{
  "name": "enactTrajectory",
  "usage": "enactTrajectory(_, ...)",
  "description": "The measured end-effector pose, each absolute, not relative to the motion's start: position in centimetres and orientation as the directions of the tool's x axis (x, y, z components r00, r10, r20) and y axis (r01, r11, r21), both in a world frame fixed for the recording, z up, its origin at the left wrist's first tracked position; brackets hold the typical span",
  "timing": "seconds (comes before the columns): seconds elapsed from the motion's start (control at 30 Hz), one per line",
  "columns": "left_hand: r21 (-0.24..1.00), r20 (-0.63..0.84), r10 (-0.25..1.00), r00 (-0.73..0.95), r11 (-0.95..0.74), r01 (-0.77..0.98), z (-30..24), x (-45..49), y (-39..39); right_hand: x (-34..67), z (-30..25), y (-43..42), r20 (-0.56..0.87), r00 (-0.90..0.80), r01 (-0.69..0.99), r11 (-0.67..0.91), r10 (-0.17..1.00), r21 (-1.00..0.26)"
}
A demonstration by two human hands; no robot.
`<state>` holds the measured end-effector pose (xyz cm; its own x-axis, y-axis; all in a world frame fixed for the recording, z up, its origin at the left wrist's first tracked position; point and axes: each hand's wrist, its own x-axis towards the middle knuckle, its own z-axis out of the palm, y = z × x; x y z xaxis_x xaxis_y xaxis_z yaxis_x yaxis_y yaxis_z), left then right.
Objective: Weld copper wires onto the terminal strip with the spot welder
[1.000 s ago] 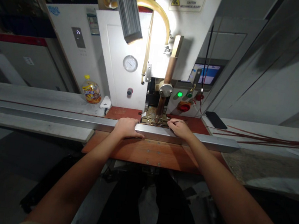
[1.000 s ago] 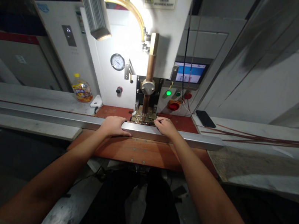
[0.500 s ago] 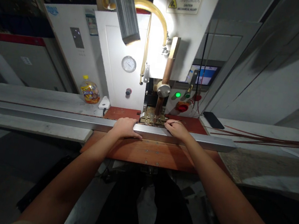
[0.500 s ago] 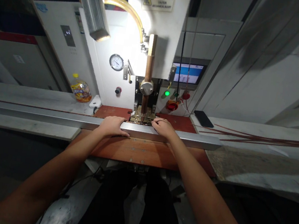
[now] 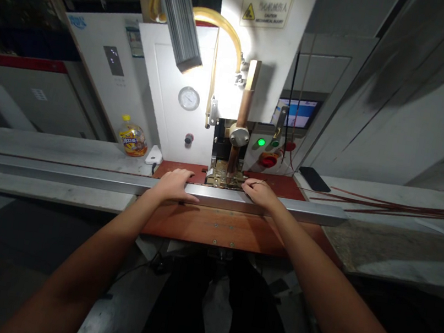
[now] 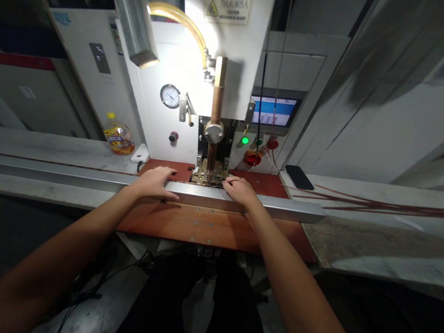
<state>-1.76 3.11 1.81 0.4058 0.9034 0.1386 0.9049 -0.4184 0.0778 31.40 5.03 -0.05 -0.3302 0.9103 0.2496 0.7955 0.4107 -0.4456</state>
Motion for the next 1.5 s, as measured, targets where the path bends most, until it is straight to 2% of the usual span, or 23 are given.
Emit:
enactTrajectory(0.53, -0.018, 0.025, 0.941, 0.337, -0.337, 0.941, 1.2, -1.9, 2.6, 31.5, -0.4, 5.1, 0.268, -0.331, 0.809, 0.419, 0.905, -0.413)
enactTrajectory(1.5, -0.015, 0.062, 0.950, 0.305, -0.305, 0.952, 0.9, -1.9, 2.3, 31.4, 0.1, 4.7, 0.244, -0.311, 0.822, 0.389, 0.918, -0.415)
